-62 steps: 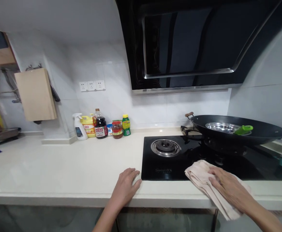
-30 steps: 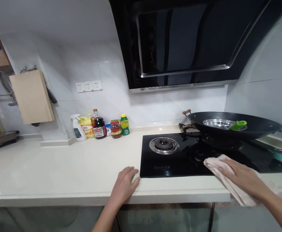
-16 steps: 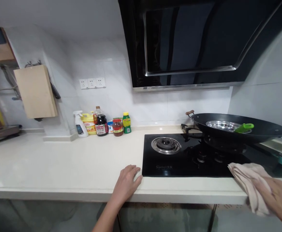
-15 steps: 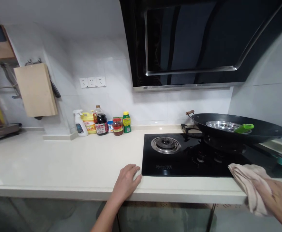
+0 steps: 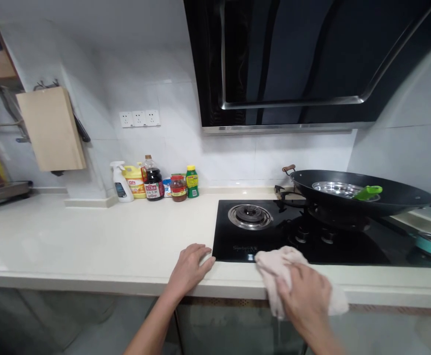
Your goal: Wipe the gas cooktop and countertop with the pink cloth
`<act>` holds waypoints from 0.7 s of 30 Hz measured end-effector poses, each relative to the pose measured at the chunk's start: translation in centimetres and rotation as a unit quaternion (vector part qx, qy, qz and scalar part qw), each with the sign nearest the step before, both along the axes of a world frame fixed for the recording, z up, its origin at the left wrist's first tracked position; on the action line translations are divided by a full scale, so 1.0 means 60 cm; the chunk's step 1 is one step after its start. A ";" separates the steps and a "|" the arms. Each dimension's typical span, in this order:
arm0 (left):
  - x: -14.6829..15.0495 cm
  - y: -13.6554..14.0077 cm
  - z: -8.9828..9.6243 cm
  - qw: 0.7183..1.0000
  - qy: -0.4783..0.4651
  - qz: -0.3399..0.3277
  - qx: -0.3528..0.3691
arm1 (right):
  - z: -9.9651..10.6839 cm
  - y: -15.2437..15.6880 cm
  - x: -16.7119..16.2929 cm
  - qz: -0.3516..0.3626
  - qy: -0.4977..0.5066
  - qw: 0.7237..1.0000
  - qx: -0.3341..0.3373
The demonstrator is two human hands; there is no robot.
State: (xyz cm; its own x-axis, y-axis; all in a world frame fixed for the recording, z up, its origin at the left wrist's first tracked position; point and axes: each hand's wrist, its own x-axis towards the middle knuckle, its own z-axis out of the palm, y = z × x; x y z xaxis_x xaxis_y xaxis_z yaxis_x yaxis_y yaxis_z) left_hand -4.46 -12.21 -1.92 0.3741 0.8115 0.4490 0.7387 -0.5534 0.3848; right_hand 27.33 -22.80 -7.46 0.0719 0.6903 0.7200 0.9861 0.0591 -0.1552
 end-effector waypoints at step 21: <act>-0.017 0.009 0.015 0.977 -0.162 -0.038 -0.133 | -0.083 0.025 0.019 0.140 -0.193 0.971 -0.029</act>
State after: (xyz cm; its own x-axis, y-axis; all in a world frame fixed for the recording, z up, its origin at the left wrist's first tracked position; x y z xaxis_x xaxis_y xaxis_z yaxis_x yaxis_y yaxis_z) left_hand -5.48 -11.64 -0.99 0.3109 0.8907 0.3316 0.5147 -0.4511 0.7291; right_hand 28.46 -21.28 -12.43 -0.3918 0.6842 0.6152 0.9180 0.3360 0.2109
